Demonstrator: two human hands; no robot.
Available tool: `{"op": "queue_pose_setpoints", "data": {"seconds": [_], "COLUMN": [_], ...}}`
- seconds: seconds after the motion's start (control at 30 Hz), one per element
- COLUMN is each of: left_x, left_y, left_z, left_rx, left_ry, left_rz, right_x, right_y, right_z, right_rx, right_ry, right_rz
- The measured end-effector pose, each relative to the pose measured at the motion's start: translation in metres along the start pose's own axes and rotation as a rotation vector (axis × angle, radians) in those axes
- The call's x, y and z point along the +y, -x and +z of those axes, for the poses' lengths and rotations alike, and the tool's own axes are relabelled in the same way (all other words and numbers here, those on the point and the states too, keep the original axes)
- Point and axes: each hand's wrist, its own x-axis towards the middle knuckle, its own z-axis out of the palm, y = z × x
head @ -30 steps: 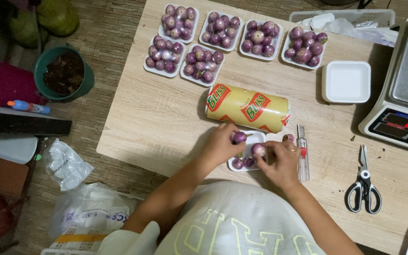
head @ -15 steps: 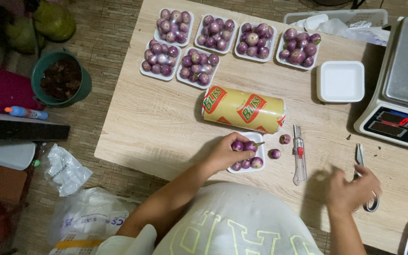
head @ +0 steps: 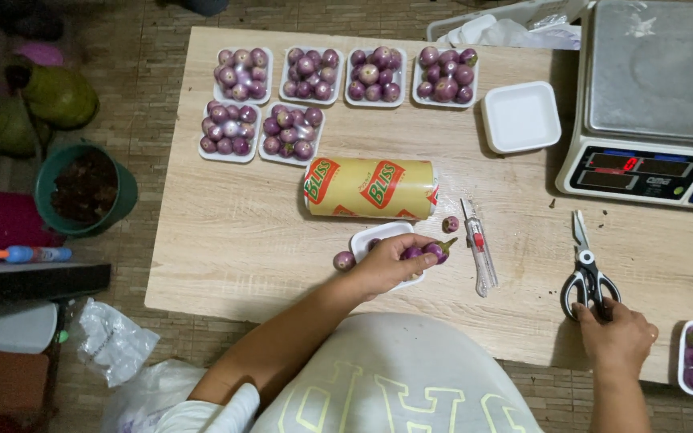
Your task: The person places shallots into plastic trays, wraps the trays with plastic film using a sliding cutter, and weighs the finished packages on a digital scale.
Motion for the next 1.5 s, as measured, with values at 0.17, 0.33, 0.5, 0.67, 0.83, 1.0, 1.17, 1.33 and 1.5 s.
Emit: {"op": "queue_pose_setpoints", "data": {"seconds": [0.17,0.33,0.5,0.67,0.83,1.0,1.17,1.33,1.5], "left_x": [0.0,0.009,0.012,0.01,-0.003,-0.005,-0.016,-0.032,-0.043], "left_y": [0.002,0.003,0.0,-0.006,-0.013,-0.004,0.001,0.003,0.004], "left_z": [0.006,0.016,0.029,0.04,0.068,0.095,0.118,0.128,0.127], "left_rx": [-0.006,0.02,0.051,-0.034,-0.192,-0.312,-0.447,-0.512,-0.516], "left_ry": [-0.056,-0.128,-0.188,-0.181,-0.196,-0.337,-0.388,-0.53,-0.576], "left_rz": [0.078,0.044,0.02,0.099,0.142,0.058,0.001,-0.059,-0.099], "right_x": [-0.018,-0.007,-0.066,-0.097,-0.081,-0.06,-0.018,0.0,0.029], "right_y": [0.002,0.031,0.084,0.109,0.123,0.151,0.18,0.207,0.222], "right_z": [-0.031,0.01,-0.012,-0.05,-0.052,-0.074,-0.053,-0.049,-0.006], "right_rx": [-0.374,-0.724,-0.613,-0.595,-0.569,-0.61,-0.539,-0.475,-0.327], "right_ry": [-0.109,-1.16,-0.794,-0.219,-0.132,-0.018,-0.271,-0.405,-0.537], "right_rz": [0.172,-0.052,-0.1,-0.23,-0.228,-0.078,-0.007,0.121,0.107]}}
